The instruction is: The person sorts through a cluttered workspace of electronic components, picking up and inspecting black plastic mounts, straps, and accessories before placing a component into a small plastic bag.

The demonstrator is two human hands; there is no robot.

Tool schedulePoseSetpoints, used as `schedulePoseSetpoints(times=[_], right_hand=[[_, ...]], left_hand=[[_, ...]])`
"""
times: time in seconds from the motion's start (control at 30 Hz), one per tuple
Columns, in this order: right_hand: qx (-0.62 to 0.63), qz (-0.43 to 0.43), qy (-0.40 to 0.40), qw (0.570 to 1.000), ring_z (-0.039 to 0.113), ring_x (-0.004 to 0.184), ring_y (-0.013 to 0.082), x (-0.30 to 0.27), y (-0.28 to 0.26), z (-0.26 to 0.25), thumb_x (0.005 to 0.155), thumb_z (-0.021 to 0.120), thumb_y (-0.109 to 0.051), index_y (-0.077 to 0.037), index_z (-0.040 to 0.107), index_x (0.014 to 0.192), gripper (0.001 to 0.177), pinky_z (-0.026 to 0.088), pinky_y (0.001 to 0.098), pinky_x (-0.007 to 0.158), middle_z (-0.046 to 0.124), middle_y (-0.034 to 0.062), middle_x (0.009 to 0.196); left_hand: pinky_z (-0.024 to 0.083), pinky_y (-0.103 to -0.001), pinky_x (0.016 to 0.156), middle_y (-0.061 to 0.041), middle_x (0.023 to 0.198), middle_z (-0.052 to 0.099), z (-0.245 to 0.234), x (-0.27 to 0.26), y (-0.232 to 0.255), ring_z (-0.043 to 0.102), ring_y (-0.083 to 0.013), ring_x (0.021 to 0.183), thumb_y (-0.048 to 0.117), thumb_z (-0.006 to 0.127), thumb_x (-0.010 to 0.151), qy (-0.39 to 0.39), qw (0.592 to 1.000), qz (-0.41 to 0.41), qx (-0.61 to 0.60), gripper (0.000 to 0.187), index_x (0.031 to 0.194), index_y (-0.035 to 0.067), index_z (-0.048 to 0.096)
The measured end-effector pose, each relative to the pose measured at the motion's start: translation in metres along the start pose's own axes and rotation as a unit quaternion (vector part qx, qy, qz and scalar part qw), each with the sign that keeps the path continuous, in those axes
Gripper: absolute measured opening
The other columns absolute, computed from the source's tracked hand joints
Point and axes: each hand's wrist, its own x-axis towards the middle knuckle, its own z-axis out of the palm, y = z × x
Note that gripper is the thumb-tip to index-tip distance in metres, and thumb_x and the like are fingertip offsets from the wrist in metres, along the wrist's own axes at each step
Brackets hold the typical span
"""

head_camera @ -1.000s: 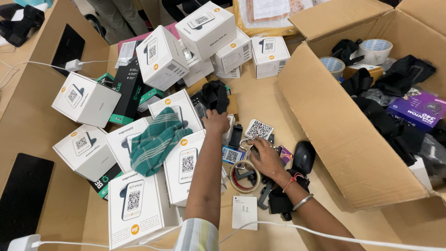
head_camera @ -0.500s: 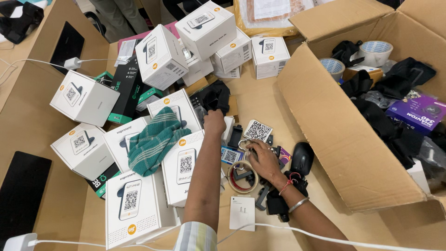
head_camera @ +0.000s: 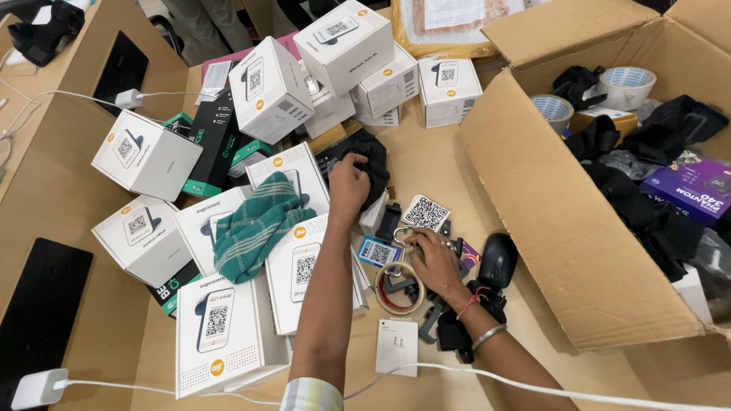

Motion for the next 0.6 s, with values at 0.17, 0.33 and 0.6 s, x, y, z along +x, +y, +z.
schedulePoseSetpoints(times=[0.17, 0.33, 0.6], right_hand=[[-0.004, 0.003, 0.004, 1.0, 0.058, 0.123, 0.0333, 0.001, -0.004, -0.001, 0.091, 0.059, -0.02, -0.012, 0.072, 0.109, 0.024, 0.04, 0.0478, 0.109, 0.062, 0.0094, 0.133], [0.007, 0.001, 0.005, 1.0, 0.06, 0.122, 0.0316, 0.001, -0.006, -0.003, 0.089, 0.058, -0.018, -0.01, 0.073, 0.106, 0.024, 0.041, 0.0471, 0.11, 0.063, 0.0086, 0.132], [0.005, 0.023, 0.0, 1.0, 0.06, 0.121, 0.0325, -0.001, -0.012, -0.005, 0.09, 0.056, -0.017, -0.01, 0.073, 0.105, 0.024, 0.044, 0.047, 0.105, 0.064, 0.0069, 0.131]], left_hand=[[0.052, -0.041, 0.075, -0.014, 0.086, 0.068, -0.011, 0.0, 0.017, 0.066, -0.0296, 0.079, -0.001, 0.059, 0.086, 0.053, 0.995, 0.007, -0.082, 0.023, 0.105, 0.005, 0.071], [0.053, -0.036, 0.076, -0.012, 0.092, 0.069, -0.022, 0.001, 0.034, 0.067, -0.0238, 0.082, -0.002, 0.056, 0.093, 0.112, 0.984, 0.021, -0.135, 0.017, 0.104, 0.002, 0.068], [0.052, -0.024, 0.086, -0.004, 0.101, 0.07, 0.0, 0.016, 0.003, 0.066, -0.0113, 0.093, -0.006, 0.053, 0.096, 0.143, 0.898, -0.042, -0.415, 0.017, 0.104, 0.001, 0.066]])
